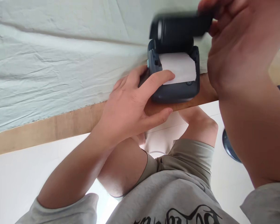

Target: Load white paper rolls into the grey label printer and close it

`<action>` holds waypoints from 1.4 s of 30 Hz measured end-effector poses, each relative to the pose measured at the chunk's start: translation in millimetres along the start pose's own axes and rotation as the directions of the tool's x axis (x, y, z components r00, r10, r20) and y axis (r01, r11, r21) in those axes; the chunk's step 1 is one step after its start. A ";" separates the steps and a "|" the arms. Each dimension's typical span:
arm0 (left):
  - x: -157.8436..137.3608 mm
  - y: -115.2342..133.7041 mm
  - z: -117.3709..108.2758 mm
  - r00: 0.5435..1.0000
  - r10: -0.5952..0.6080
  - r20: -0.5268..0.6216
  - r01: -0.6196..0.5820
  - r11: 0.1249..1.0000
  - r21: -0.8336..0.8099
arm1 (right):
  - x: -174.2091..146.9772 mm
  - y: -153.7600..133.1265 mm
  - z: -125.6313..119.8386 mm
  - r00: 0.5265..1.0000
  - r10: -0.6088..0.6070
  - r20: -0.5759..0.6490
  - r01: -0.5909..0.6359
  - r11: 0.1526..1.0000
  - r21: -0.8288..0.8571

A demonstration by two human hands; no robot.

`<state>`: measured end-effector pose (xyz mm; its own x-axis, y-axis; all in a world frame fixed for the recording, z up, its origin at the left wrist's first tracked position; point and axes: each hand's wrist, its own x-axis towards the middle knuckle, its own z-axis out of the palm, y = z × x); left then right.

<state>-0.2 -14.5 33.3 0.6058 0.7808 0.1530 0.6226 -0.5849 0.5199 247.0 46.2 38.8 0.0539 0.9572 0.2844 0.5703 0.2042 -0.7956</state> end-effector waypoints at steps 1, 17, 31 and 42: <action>0.1 0.0 0.5 1.000 -0.003 0.003 0.003 1.000 -0.003 | -5.5 -0.1 -1.6 0.999 -0.017 -0.034 0.018 1.000 0.009; 12.0 8.3 3.3 0.991 -0.131 -0.022 0.130 0.991 -0.040 | -17.2 -24.5 -16.9 0.922 0.164 0.351 -0.171 0.985 -0.013; 12.6 9.3 11.1 0.988 -0.143 -0.064 0.139 0.989 -0.057 | -33.3 -7.2 2.8 0.993 0.062 0.097 -0.053 0.995 -0.090; 13.8 -4.3 11.0 0.992 -0.111 0.055 0.104 0.987 0.119 | -33.9 -15.8 -4.6 0.993 0.111 0.045 -0.105 0.988 -0.116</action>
<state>10.9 -3.6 23.9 0.5593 0.8276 0.0474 0.7369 -0.5225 0.4289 239.9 9.6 44.2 0.0798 0.9823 0.1695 0.6525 0.0770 -0.7539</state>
